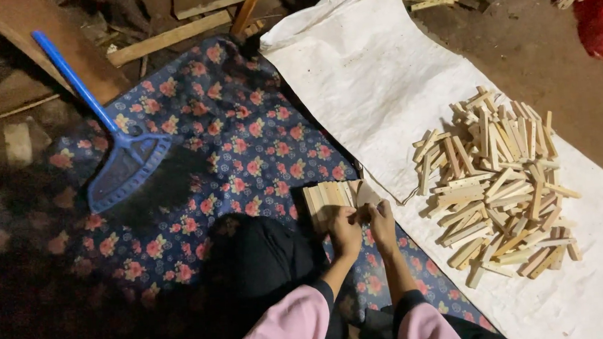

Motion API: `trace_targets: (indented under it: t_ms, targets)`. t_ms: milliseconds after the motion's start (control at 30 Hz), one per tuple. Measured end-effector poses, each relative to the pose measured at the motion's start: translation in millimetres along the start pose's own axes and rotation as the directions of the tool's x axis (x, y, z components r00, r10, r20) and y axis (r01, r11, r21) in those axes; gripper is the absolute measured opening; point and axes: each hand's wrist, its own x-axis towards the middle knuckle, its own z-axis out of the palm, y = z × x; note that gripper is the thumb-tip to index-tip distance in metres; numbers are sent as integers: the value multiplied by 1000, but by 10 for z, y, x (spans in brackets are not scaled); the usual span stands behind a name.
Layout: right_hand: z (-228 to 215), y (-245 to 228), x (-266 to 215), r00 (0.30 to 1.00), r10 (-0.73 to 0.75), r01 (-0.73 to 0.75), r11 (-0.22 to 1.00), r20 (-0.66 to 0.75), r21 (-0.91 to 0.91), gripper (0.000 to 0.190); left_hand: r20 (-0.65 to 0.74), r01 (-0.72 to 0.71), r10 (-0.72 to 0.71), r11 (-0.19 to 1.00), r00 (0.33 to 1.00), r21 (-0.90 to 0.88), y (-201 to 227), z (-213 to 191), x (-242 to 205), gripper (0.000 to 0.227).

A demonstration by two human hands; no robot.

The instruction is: A person sits on the floor and manually sands small wooden sticks one by one using a piece of sandpaper, moving them from one pile to another.

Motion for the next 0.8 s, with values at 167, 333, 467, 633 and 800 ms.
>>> trace_targets:
  t_ms: [167, 333, 467, 633, 800]
  targets:
    - [27, 94, -18, 1000, 27, -27, 1000, 9, 14, 36, -29, -18, 18, 1000, 999, -10, -65, 34, -19, 24]
    - [-9, 379, 200, 997, 72, -73, 997, 13, 36, 33, -16, -26, 26, 1000, 1000, -1, 122, -101, -62, 18]
    - [-315, 480, 27, 998, 28, -3, 934, -64, 358, 18, 106, -107, 98, 991, 990, 85, 381, -133, -241, 13]
    - [-1035, 868, -180, 948, 171, 37, 778, -268, 627, 9, 357, -220, 208, 975, 910, -7, 658, 304, -775, 9]
    - [-1750, 1212, -108, 798, 368, 127, 672, -477, 730, 4, 618, -242, 252, 965, 745, -103, 857, 1093, -1209, 24]
